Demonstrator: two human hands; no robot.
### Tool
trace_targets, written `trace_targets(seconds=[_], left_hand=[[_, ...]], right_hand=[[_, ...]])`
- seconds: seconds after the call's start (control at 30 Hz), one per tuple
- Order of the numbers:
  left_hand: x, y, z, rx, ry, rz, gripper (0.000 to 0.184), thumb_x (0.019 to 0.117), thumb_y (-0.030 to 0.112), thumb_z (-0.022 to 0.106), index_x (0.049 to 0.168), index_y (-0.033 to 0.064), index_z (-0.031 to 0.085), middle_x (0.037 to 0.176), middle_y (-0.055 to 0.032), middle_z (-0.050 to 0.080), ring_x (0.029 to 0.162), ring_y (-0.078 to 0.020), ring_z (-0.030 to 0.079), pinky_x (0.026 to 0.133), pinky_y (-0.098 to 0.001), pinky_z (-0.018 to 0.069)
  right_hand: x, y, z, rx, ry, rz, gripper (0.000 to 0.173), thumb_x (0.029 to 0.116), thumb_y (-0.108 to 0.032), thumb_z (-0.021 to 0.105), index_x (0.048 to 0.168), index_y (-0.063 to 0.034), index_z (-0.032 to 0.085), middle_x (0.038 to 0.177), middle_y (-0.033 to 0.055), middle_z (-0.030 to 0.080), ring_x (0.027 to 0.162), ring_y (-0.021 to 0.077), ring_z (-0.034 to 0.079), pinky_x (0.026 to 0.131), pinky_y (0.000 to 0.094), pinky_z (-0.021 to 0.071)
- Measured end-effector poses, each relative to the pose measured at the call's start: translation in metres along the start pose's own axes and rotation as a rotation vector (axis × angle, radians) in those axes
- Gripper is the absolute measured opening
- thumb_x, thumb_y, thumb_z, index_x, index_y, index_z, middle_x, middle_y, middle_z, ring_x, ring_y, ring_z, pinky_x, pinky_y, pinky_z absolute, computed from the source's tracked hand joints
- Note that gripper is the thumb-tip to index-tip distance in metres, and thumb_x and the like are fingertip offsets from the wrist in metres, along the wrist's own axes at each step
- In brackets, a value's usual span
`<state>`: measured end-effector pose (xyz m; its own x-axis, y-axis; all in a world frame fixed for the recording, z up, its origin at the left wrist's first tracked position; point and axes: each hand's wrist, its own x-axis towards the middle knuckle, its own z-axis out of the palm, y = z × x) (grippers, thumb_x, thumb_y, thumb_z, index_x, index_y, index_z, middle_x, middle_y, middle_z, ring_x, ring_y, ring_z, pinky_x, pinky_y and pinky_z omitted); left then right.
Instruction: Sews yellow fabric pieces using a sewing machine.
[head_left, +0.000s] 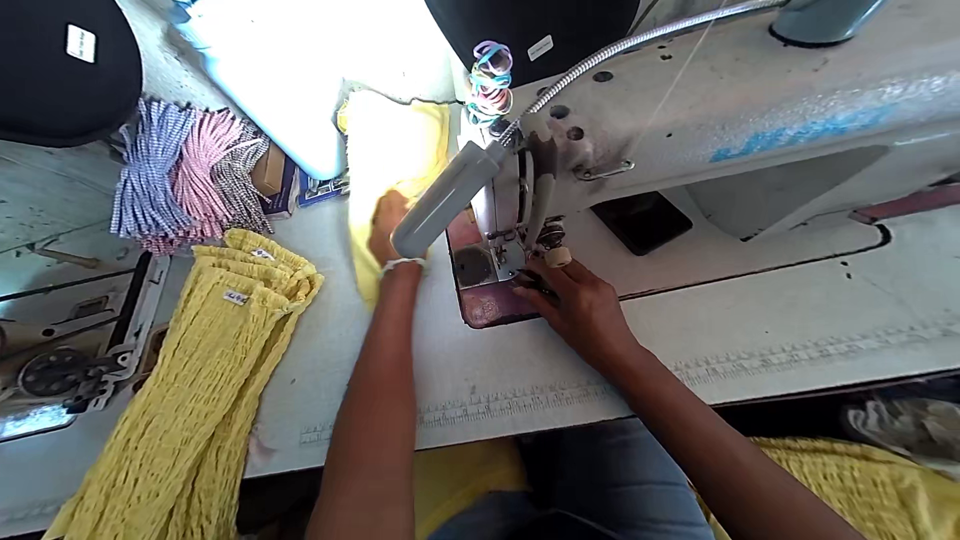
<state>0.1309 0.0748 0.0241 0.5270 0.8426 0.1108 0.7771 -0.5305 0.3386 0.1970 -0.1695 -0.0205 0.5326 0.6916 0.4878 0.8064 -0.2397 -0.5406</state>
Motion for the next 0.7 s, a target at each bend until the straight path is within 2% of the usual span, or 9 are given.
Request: trace_targets(seconds=[0.07,0.13,0.2,0.23,0.3,0.37,0.47,0.6,0.7], left_hand=[[0.018,-0.044,-0.006,-0.088,0.042,-0.017,0.050,0.1069,0.035,0.050,0.130,-0.0077,0.059,0.130,-0.0319,0.060,0.122,-0.0501,0.059,0.099,-0.0692,0.0445],[0.004,-0.065,-0.027,-0.167,0.055,-0.029,0.048,0.1065,0.034,0.053,0.124,-0.0099,0.061,0.123,-0.0332,0.063,0.118,-0.0505,0.060,0.099,-0.0684,0.0436],[-0.029,-0.069,-0.047,-0.305,0.023,-0.065,0.046,0.1076,0.031,0.052,0.127,-0.0111,0.056,0.121,-0.0342,0.062,0.117,-0.0493,0.059,0.100,-0.0666,0.0429],[-0.046,-0.074,-0.049,-0.371,0.024,-0.067,0.044,0.1078,0.031,0.051,0.126,-0.0089,0.056,0.116,-0.0313,0.063,0.111,-0.0452,0.062,0.095,-0.0640,0.0466],[-0.079,-0.082,-0.045,-0.526,0.027,-0.103,0.034,0.1074,0.031,0.052,0.117,-0.0018,0.057,0.099,-0.0176,0.063,0.091,-0.0270,0.062,0.082,-0.0491,0.0506],[-0.110,-0.083,-0.043,-0.667,0.029,-0.151,0.028,0.1067,0.028,0.053,0.113,0.0014,0.059,0.091,-0.0074,0.062,0.083,-0.0131,0.062,0.078,-0.0352,0.0527],[-0.144,-0.077,-0.043,-0.766,0.057,-0.170,0.023,0.1057,0.023,0.053,0.109,0.0010,0.059,0.088,-0.0028,0.062,0.079,-0.0054,0.062,0.074,-0.0250,0.0525],[-0.164,-0.072,-0.041,-0.758,0.089,-0.137,0.025,0.1042,0.023,0.056,0.110,-0.0012,0.060,0.087,-0.0032,0.064,0.078,-0.0040,0.063,0.073,-0.0226,0.0528],[-0.175,-0.075,-0.039,-0.650,0.042,-0.058,0.030,0.1015,0.026,0.060,0.111,-0.0016,0.062,0.091,-0.0060,0.065,0.080,-0.0086,0.063,0.074,-0.0264,0.0527]], right_hand=[[-0.001,-0.001,0.001,-0.017,-0.008,-0.016,0.035,0.0966,-0.032,0.066,0.111,-0.0016,0.075,0.090,0.0156,0.071,0.079,0.0312,0.071,0.069,0.0440,0.0588],[0.000,-0.007,0.005,-0.029,-0.032,-0.049,0.038,0.0974,-0.032,0.065,0.118,-0.0004,0.073,0.093,0.0173,0.073,0.081,0.0335,0.073,0.071,0.0456,0.0597],[0.002,-0.020,0.010,-0.041,-0.075,-0.095,0.041,0.0993,-0.029,0.063,0.127,0.0010,0.070,0.096,0.0193,0.072,0.084,0.0356,0.072,0.073,0.0461,0.0599],[0.003,-0.027,0.014,-0.050,-0.098,-0.120,0.042,0.1003,-0.028,0.061,0.130,0.0013,0.068,0.096,0.0196,0.071,0.085,0.0359,0.071,0.074,0.0456,0.0598],[0.005,-0.047,0.021,-0.048,-0.152,-0.156,0.040,0.1013,-0.024,0.059,0.132,0.0011,0.067,0.095,0.0196,0.070,0.084,0.0356,0.071,0.074,0.0458,0.0594],[0.007,-0.068,0.030,-0.030,-0.172,-0.186,0.033,0.0993,-0.018,0.062,0.126,0.0001,0.070,0.093,0.0188,0.070,0.081,0.0344,0.071,0.069,0.0456,0.0596],[0.006,-0.091,0.047,-0.030,-0.141,-0.235,0.022,0.0962,-0.012,0.065,0.111,0.0014,0.073,0.081,0.0166,0.066,0.069,0.0319,0.069,0.059,0.0427,0.0577],[0.000,-0.101,0.050,-0.062,-0.083,-0.269,0.015,0.0919,-0.003,0.063,0.101,0.0006,0.075,0.076,0.0136,0.066,0.063,0.0290,0.068,0.054,0.0385,0.0553],[-0.014,-0.093,0.037,-0.081,-0.052,-0.231,0.014,0.0941,-0.007,0.064,0.100,-0.0008,0.075,0.082,0.0144,0.070,0.066,0.0286,0.071,0.052,0.0385,0.0564]])
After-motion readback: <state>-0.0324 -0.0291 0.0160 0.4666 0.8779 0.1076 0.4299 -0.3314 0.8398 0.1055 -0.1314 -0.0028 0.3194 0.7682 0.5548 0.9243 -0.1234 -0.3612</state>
